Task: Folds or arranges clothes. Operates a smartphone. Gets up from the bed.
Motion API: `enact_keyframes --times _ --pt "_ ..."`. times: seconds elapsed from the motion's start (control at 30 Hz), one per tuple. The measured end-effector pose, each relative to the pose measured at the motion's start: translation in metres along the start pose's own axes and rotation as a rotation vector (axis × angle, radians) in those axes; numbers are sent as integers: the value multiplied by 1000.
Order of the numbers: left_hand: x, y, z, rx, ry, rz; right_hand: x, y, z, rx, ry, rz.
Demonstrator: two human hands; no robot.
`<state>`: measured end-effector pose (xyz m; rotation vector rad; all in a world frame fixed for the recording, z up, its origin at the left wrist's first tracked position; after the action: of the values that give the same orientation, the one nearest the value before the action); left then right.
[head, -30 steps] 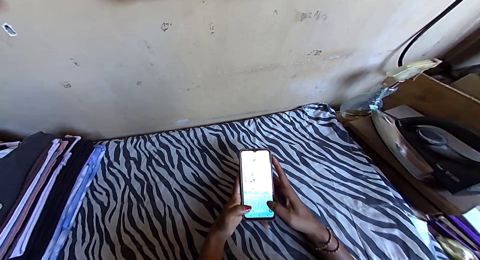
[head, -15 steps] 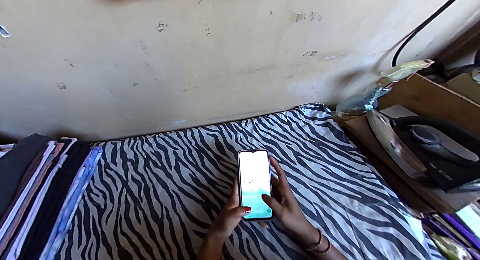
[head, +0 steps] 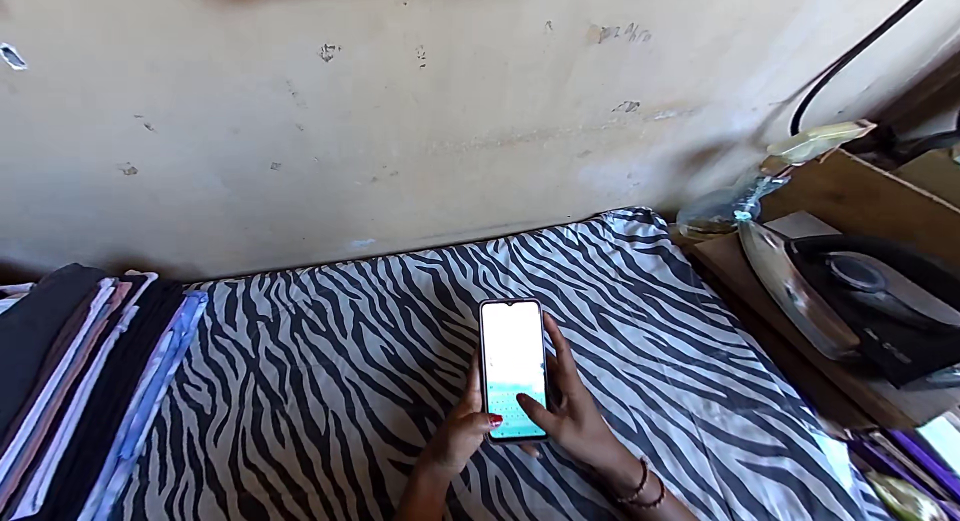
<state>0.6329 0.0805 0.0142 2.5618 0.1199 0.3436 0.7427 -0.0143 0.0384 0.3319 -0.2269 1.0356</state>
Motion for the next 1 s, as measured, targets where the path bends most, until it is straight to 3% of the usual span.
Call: enact_keyframes --times 0.13,0.3,1.0 --pt "2 4 -4 48 -135 -147 0 -1 1 94 43 32" --pt "1 0 0 -11 -61 -42 1 -7 2 115 64 9" --pt "0 2 2 -16 -9 34 1 -18 0 139 1 -96"
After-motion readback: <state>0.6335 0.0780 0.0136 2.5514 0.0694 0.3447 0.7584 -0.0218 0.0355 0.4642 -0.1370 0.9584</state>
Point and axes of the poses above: each hand's wrist, its own x-axis towards the middle knuckle, its own y-axis out of the palm, z = x × y, the point moved 5 cm from there along x, towards the middle knuckle, and after that the axes turned 8 degrees about x, right-handed, at the moved point
